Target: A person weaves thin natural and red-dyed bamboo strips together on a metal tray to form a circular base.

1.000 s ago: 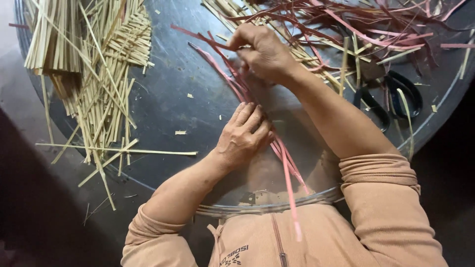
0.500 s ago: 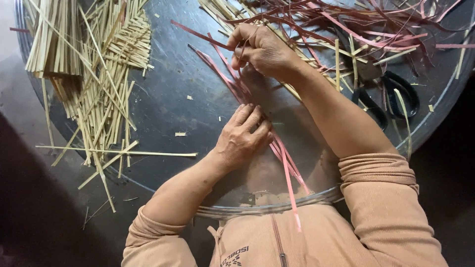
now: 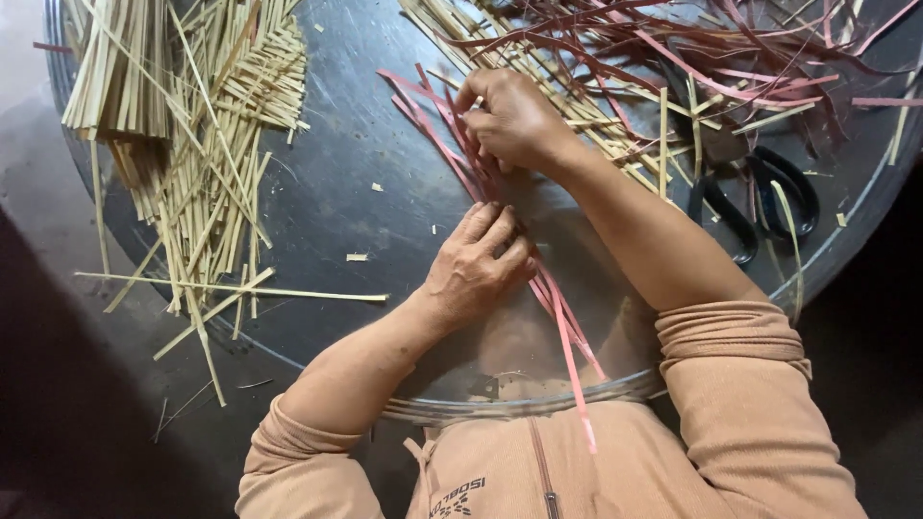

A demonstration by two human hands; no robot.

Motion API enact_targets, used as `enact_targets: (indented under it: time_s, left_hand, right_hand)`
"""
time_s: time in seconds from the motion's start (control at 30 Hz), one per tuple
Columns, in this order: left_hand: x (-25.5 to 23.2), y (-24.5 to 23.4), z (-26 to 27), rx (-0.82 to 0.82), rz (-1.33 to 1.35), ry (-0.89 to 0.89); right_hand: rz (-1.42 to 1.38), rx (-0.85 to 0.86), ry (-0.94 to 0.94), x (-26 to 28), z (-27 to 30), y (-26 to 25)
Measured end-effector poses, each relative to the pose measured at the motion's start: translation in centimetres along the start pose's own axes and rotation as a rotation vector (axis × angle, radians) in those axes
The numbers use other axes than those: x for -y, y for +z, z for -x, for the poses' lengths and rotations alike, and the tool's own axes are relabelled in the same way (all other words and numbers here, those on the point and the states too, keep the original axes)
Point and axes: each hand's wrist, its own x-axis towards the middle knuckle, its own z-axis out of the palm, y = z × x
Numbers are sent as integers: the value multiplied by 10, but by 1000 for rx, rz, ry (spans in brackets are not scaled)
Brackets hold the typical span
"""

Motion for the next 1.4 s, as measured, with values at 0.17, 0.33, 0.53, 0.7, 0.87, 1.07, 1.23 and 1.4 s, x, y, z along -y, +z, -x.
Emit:
enact_targets:
  time_s: [0.17, 0.33, 0.53, 0.7, 0.87, 1.07, 1.23, 1.4]
  left_hand:
    - [1, 3, 4, 4, -11, -12]
    - [2, 1, 3, 35, -5, -3]
    - [2, 5, 5, 8, -14, 0]
    - [1, 2, 3, 37, -17, 3]
    - [0, -5, -5, 8, -64, 20]
    - [3, -3, -1, -2, 4, 34]
    - [6, 5, 9, 69, 31, 2]
    - [5, 2, 4, -9, -2, 13]
  right_hand:
    - [-92, -6, -189, -7, -2, -1]
    - [-164, 99, -202, -6, -3, -4]
    - [-166, 86, -288, -10, -4, 3]
    - [-52, -132, -309, -26, -22, 9]
    - [320, -491, -828, -38, -58, -2]
    - [221, -660, -1005, 8, -34, -7]
    - [229, -254, -721, 8, -62, 22]
    - [575, -245, -366, -2, -87, 30]
